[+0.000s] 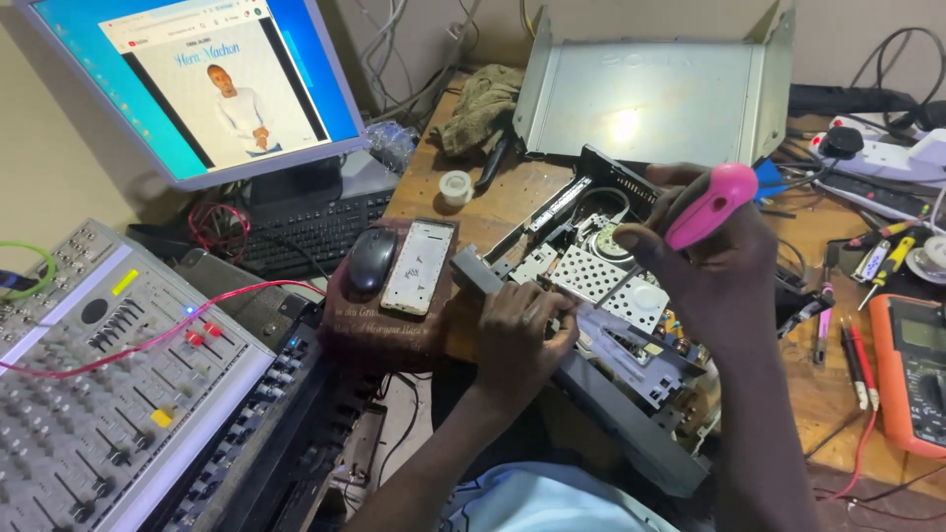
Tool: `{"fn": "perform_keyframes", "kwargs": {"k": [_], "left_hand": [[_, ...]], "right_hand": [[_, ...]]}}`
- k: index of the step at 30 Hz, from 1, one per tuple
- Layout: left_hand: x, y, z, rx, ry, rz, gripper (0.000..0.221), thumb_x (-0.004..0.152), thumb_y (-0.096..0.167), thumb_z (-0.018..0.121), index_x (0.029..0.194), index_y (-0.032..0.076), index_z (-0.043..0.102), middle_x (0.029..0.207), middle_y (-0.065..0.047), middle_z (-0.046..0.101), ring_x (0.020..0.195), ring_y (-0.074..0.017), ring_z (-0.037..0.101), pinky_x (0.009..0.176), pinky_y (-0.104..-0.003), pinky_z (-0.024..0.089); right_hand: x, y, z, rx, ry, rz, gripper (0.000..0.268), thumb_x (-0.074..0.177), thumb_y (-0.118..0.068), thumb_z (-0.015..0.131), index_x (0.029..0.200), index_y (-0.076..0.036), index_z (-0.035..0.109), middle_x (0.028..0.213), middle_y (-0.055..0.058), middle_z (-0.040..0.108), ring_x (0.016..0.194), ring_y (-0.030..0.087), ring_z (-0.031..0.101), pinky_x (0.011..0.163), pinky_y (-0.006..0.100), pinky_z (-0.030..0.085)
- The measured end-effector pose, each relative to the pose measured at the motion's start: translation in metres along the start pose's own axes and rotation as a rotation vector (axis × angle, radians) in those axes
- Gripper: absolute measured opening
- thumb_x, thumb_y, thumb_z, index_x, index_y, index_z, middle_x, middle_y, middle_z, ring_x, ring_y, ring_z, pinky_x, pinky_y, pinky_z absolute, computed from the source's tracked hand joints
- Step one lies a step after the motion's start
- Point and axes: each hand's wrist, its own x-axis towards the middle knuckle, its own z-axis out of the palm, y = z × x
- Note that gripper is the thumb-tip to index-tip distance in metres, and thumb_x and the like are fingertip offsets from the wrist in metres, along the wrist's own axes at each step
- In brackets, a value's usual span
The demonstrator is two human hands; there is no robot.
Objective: Removing internal metal brackets and attached circuit boards from an electronic device using a screwdriver.
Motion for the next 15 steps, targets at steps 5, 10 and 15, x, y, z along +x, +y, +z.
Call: {"fn": "perform_keyframes", "kwargs": {"k": [5, 10, 15], "left_hand": [[0.002, -0.002, -0.003, -0.016, -0.038, 0.043, 0.021, 0.088, 0.014, 0.092, 0.102, 0.013, 0.077, 0.093, -0.004, 0.074, 0.083, -0.0207, 0.066, 0.068, -0.036, 0.055], [0.001, 0.001, 0.006, 0.131, -0.039, 0.068, 0.017, 0.09, 0.013, 0.083, 0.088, 0.014, 0.067, 0.078, -0.002, 0.065, 0.071, -0.0182, 0.059, 0.062, -0.035, 0.049], [-0.002, 0.001, 0.012, 0.075, 0.007, 0.012, 0.014, 0.094, 0.014, 0.08, 0.088, 0.013, 0.067, 0.078, -0.002, 0.066, 0.07, -0.0174, 0.059, 0.062, -0.034, 0.05]], "right_hand": [[-0.001, 0.004, -0.004, -0.012, 0.014, 0.014, 0.023, 0.097, -0.013, 0.086, 0.099, -0.006, 0.063, 0.105, 0.011, 0.07, 0.124, 0.026, 0.072, 0.097, 0.038, 0.066], [-0.001, 0.0, -0.006, -0.013, -0.002, 0.028, 0.029, 0.098, -0.011, 0.085, 0.114, -0.004, 0.062, 0.103, 0.008, 0.069, 0.091, 0.018, 0.072, 0.092, 0.033, 0.066], [-0.001, 0.003, -0.005, 0.022, -0.011, -0.076, 0.026, 0.1, -0.022, 0.084, 0.098, -0.012, 0.06, 0.1, 0.004, 0.067, 0.132, 0.027, 0.068, 0.114, 0.043, 0.061]]}}
